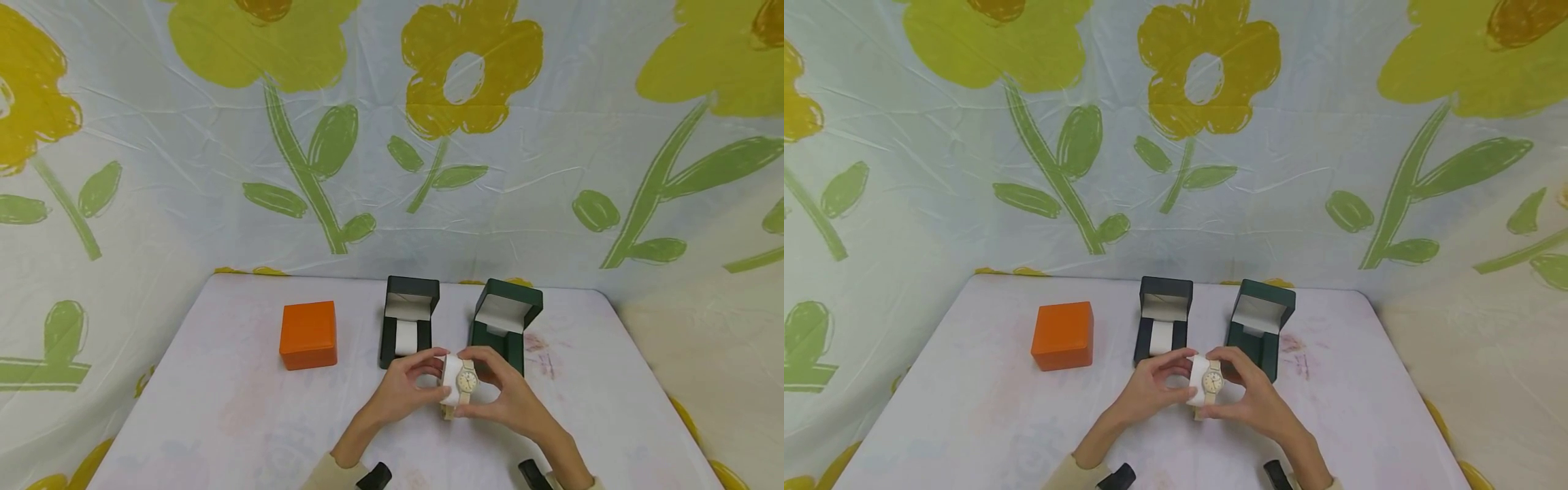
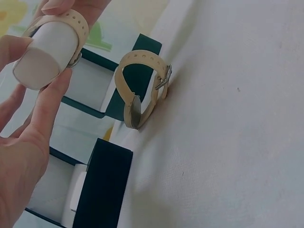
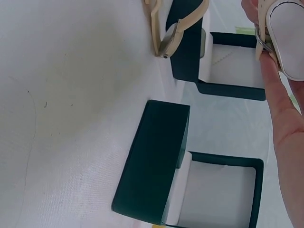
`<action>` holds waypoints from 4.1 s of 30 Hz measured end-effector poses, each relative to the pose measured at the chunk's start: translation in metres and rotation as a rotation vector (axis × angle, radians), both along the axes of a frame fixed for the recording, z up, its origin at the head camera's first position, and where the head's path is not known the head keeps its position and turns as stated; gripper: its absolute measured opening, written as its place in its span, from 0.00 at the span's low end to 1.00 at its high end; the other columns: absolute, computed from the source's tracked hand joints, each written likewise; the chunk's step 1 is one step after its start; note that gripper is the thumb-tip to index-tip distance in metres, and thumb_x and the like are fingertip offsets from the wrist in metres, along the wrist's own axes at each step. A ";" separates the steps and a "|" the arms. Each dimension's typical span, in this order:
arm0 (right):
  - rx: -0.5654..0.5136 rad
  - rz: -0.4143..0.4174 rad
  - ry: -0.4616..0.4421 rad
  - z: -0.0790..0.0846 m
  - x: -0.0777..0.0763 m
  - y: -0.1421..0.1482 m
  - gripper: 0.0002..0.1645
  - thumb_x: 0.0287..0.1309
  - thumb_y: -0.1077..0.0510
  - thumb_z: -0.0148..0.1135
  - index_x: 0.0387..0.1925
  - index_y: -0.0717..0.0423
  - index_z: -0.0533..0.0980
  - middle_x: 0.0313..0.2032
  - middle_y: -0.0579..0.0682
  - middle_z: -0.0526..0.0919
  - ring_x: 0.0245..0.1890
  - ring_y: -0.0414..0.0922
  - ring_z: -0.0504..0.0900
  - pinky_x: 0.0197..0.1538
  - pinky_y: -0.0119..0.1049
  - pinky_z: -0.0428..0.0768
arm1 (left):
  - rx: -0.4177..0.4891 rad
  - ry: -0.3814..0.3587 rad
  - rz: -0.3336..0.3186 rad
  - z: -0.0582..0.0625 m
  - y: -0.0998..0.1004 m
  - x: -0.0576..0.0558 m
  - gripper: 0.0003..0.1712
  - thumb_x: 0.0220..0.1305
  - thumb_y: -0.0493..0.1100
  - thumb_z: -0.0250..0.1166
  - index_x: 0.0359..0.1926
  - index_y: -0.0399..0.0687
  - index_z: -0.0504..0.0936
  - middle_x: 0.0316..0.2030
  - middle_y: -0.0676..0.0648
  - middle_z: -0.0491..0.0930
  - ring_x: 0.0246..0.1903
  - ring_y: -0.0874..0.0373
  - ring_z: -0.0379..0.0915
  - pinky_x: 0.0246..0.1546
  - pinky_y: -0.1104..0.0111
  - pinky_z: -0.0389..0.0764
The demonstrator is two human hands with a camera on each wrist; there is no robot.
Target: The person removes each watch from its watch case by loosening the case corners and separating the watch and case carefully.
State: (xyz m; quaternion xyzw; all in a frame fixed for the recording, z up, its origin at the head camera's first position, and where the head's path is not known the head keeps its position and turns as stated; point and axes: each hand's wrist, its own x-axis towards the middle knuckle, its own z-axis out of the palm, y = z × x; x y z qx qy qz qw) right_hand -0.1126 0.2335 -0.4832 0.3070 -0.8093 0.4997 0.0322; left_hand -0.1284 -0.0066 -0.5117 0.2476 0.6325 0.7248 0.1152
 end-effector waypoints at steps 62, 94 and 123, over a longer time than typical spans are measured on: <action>-0.031 0.041 -0.041 0.006 0.000 -0.002 0.41 0.55 0.64 0.78 0.69 0.54 0.71 0.63 0.52 0.77 0.57 0.42 0.81 0.55 0.34 0.83 | 0.086 -0.038 -0.028 -0.003 -0.006 -0.002 0.34 0.61 0.27 0.71 0.68 0.38 0.75 0.54 0.35 0.82 0.50 0.54 0.81 0.48 0.65 0.85; -0.061 -0.056 -0.094 0.002 0.001 -0.001 0.35 0.58 0.63 0.76 0.66 0.49 0.75 0.60 0.50 0.80 0.51 0.43 0.82 0.51 0.34 0.84 | 0.080 0.014 0.010 -0.002 -0.002 0.000 0.32 0.61 0.28 0.71 0.67 0.39 0.77 0.52 0.34 0.81 0.49 0.54 0.81 0.44 0.68 0.85; -0.116 -0.368 -0.083 -0.004 0.009 -0.016 0.24 0.50 0.66 0.80 0.49 0.56 0.81 0.44 0.52 0.85 0.43 0.35 0.85 0.36 0.37 0.88 | 0.042 0.010 0.138 -0.004 0.003 0.000 0.32 0.62 0.31 0.73 0.67 0.45 0.77 0.52 0.41 0.81 0.52 0.54 0.78 0.53 0.43 0.80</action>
